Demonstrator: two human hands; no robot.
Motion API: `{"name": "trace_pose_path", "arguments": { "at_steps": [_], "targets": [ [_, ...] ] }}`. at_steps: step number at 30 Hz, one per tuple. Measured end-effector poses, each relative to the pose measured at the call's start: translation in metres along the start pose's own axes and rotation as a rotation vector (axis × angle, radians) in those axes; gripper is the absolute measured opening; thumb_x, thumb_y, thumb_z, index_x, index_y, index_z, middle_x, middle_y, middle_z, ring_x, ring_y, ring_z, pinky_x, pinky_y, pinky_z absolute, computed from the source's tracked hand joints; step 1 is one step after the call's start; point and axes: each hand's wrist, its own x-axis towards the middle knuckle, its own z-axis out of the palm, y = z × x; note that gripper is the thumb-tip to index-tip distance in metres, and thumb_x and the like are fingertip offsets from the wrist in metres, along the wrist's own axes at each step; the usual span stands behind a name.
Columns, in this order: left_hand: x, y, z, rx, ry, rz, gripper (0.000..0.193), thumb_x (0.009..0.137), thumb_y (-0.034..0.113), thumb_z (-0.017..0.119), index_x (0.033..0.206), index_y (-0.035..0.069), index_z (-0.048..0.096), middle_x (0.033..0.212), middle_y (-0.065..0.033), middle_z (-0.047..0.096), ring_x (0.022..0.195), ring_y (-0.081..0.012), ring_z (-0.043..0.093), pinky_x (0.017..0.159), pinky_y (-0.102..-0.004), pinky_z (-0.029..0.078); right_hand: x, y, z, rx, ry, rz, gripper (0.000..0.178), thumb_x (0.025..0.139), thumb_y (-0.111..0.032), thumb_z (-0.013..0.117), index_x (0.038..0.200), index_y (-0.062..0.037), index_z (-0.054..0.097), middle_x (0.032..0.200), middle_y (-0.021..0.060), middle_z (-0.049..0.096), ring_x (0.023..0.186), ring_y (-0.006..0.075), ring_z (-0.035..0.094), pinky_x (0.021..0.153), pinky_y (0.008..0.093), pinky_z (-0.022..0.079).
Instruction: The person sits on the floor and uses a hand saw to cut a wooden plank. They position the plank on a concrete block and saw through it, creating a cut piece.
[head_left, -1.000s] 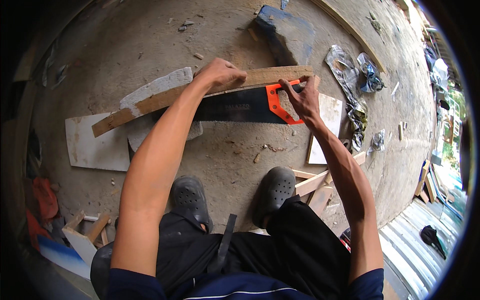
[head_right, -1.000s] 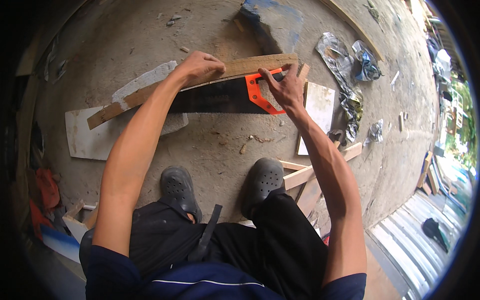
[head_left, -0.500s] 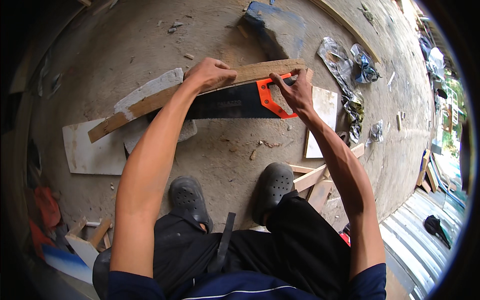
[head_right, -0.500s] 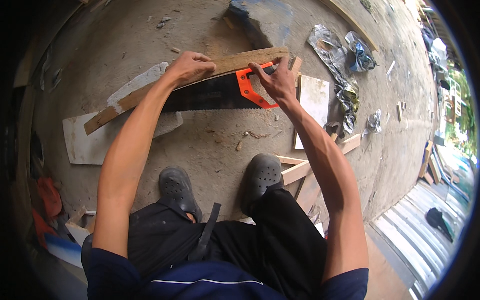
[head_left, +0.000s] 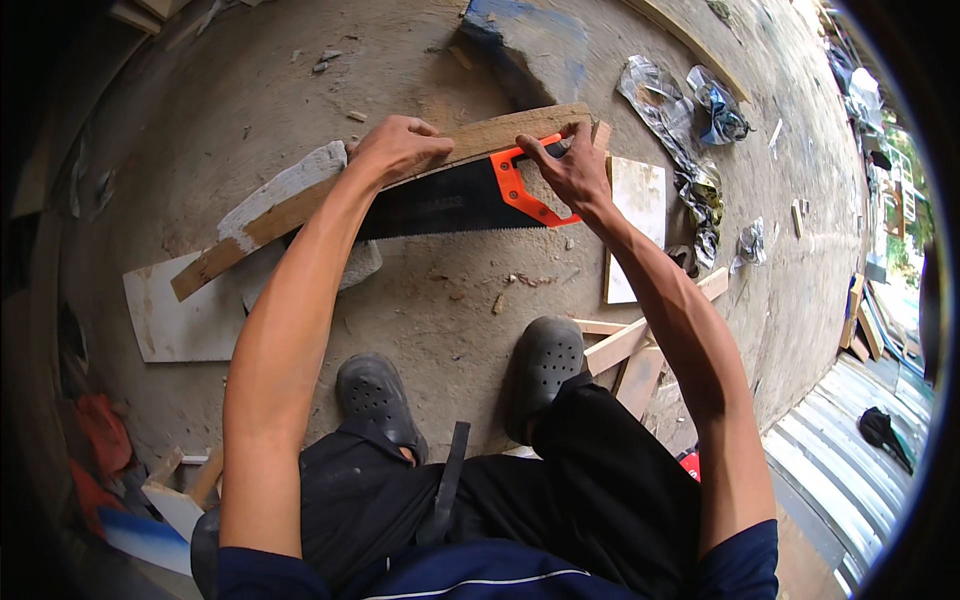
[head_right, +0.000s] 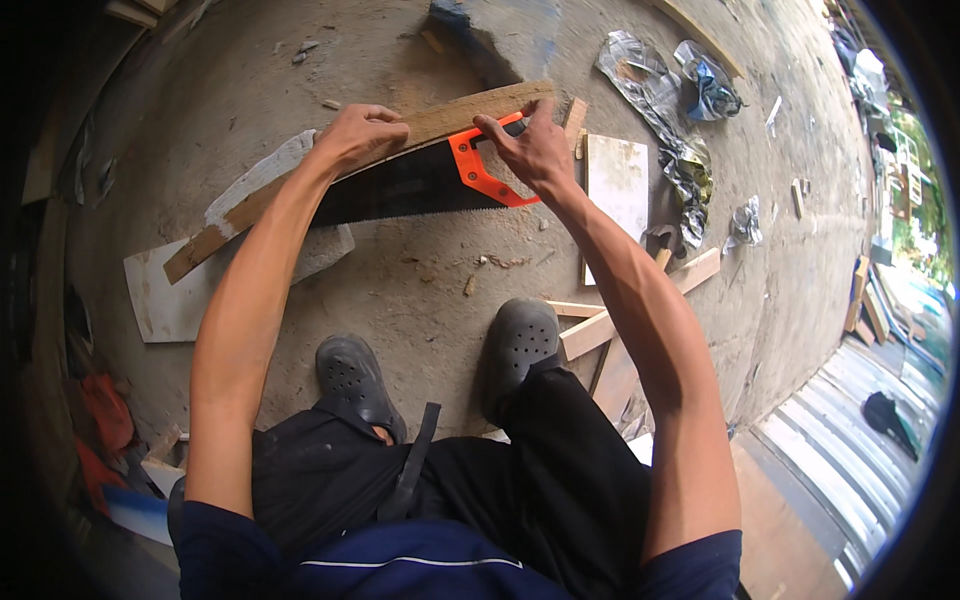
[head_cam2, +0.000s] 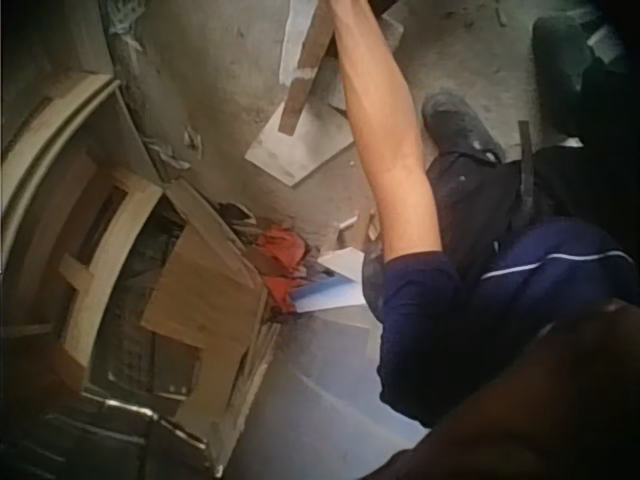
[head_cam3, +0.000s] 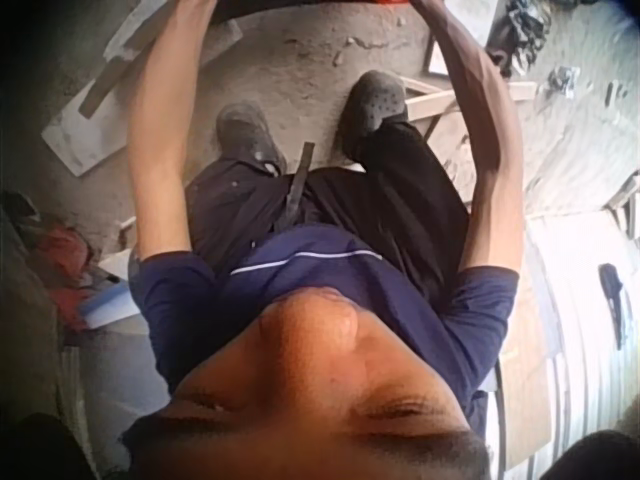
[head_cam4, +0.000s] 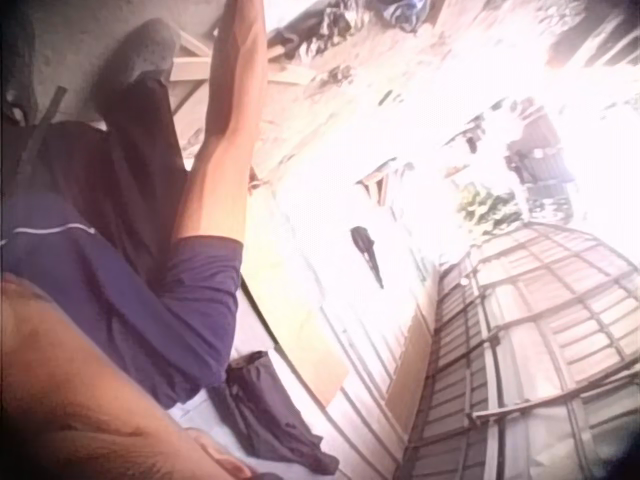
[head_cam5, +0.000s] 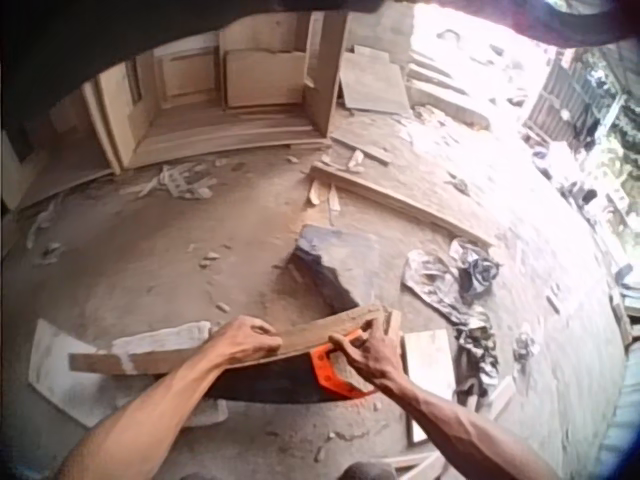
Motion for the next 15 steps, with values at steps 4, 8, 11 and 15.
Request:
{"name": "trace_pose_path", "arguments": {
  "at_steps": [4,8,11,15],
  "targets": [
    [0.0079,-0.0022,0.0009,0.016,-0.048,-0.032,0.062,0.056,0.048,0.070,0.108,0.013,0.070,0.107,-0.0094,0.069,0.107,-0.0266,0.059,0.099,-0.0571,0.021,0.0006,0.0057,0.0004,-0.003,-0.010,0.016,0.084,0.077,-0.066,0.063,0.113,0.0065,0.041,0.082,0.0284,0.063,0.080,0.0403,0.065,0.072,0.0441,0.051],
    [0.0049,-0.0018,0.0000,0.022,-0.052,-0.024,0.070,0.051,0.051,0.070,0.111,0.015,0.069,0.108,-0.0081,0.069,0.110,-0.0282,0.059,0.105,-0.0678,0.008,-0.0013,0.0003,-0.0022,0.000,-0.048,0.052,0.083,0.078,-0.066,0.063,0.113,0.0066,0.041,0.085,0.0308,0.063,0.083,0.0421,0.065,0.074,0.0446,0.050],
    [-0.0016,0.0015,0.0004,0.055,-0.028,-0.006,0.074,0.051,0.051,0.070,0.115,0.013,0.067,0.107,-0.0083,0.070,0.109,-0.0276,0.060,0.105,-0.0679,0.008,-0.0013,0.0001,-0.0021,-0.020,-0.045,0.057,0.082,0.078,-0.065,0.064,0.112,0.0062,0.041,0.086,0.0309,0.063,0.084,0.0426,0.065,0.075,0.0448,0.050],
    [0.0020,-0.0043,0.0002,0.011,-0.063,0.031,0.077,0.054,0.046,0.073,0.119,0.007,0.063,0.113,-0.0121,0.066,0.109,-0.0274,0.060,0.100,-0.0574,0.021,-0.0016,0.0006,0.0003,-0.012,-0.004,0.014,0.079,0.079,-0.062,0.064,0.111,0.0057,0.041,0.087,0.0301,0.063,0.086,0.0427,0.064,0.076,0.0448,0.050]
  ]
}}
